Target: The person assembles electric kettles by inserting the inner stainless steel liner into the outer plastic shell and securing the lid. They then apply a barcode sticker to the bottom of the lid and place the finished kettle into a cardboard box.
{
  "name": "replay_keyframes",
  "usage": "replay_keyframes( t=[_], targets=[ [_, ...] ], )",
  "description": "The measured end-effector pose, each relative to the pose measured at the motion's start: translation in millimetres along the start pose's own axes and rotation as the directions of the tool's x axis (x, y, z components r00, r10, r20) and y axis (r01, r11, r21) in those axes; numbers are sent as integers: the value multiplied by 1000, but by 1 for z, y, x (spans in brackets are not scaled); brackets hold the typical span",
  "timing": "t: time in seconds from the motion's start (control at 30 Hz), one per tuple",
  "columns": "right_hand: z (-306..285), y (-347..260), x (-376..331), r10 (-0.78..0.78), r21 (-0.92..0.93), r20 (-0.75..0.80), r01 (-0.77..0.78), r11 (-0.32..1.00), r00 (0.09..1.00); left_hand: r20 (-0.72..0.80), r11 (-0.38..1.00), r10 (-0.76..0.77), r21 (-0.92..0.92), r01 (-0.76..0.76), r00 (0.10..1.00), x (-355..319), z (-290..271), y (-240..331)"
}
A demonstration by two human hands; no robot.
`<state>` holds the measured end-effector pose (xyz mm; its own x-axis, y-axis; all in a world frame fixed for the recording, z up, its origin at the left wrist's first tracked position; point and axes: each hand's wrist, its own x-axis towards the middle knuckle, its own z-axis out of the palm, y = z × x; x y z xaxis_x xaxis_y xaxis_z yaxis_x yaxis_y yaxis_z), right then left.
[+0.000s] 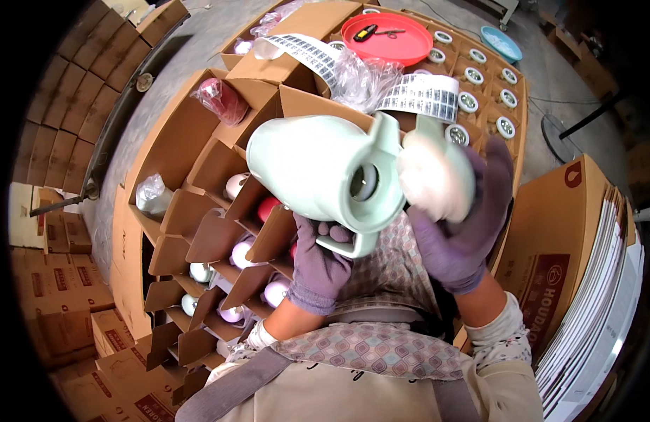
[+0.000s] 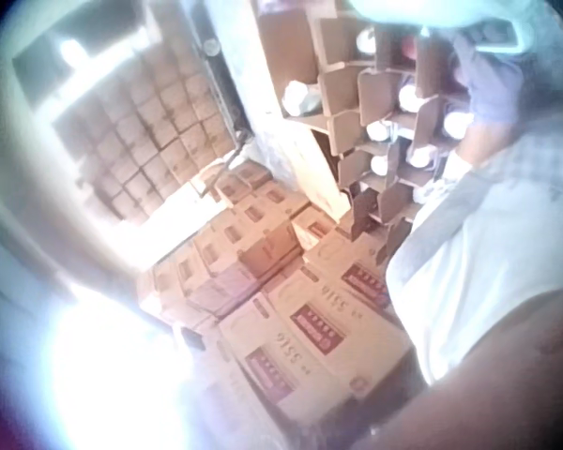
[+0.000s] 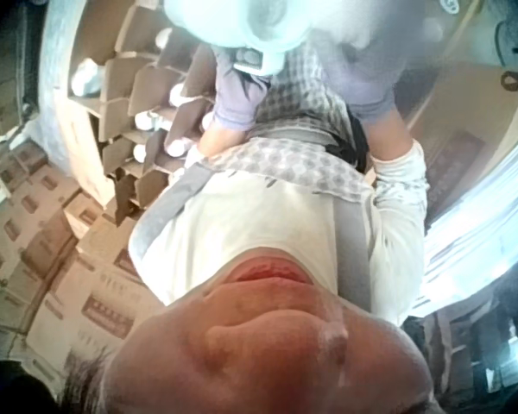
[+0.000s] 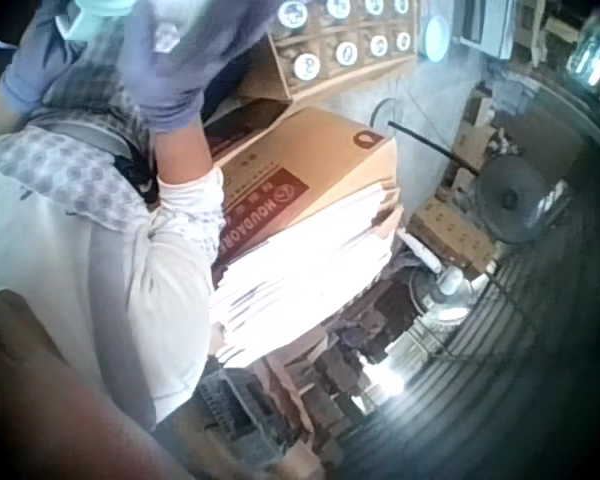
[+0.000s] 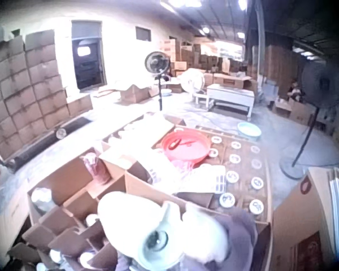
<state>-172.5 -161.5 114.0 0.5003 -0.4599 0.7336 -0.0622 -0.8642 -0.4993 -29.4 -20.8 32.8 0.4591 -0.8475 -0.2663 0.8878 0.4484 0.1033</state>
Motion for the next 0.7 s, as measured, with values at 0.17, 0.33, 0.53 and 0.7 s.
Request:
replay_keyframes(
  t=[0.17,0.33,0.53,0.7],
  targets=[
    [8,-9,-6,-238,-34,56,240,970,970,-204,993,60,110,-38,977,-8,36,-17],
    [3,0,-1,-19,175,110,-1,985,994,-269,982,77,185,-27,960,-1,22,-17],
    [-6,17,-8,-30,134,234,-2,991,972,-235,977,44,211,7,971,1,-4,-13],
    [-7,26,-13,334,285,373,-449,847,866,-159,947,118,316,-62,980,1,-2,-15]
  ],
)
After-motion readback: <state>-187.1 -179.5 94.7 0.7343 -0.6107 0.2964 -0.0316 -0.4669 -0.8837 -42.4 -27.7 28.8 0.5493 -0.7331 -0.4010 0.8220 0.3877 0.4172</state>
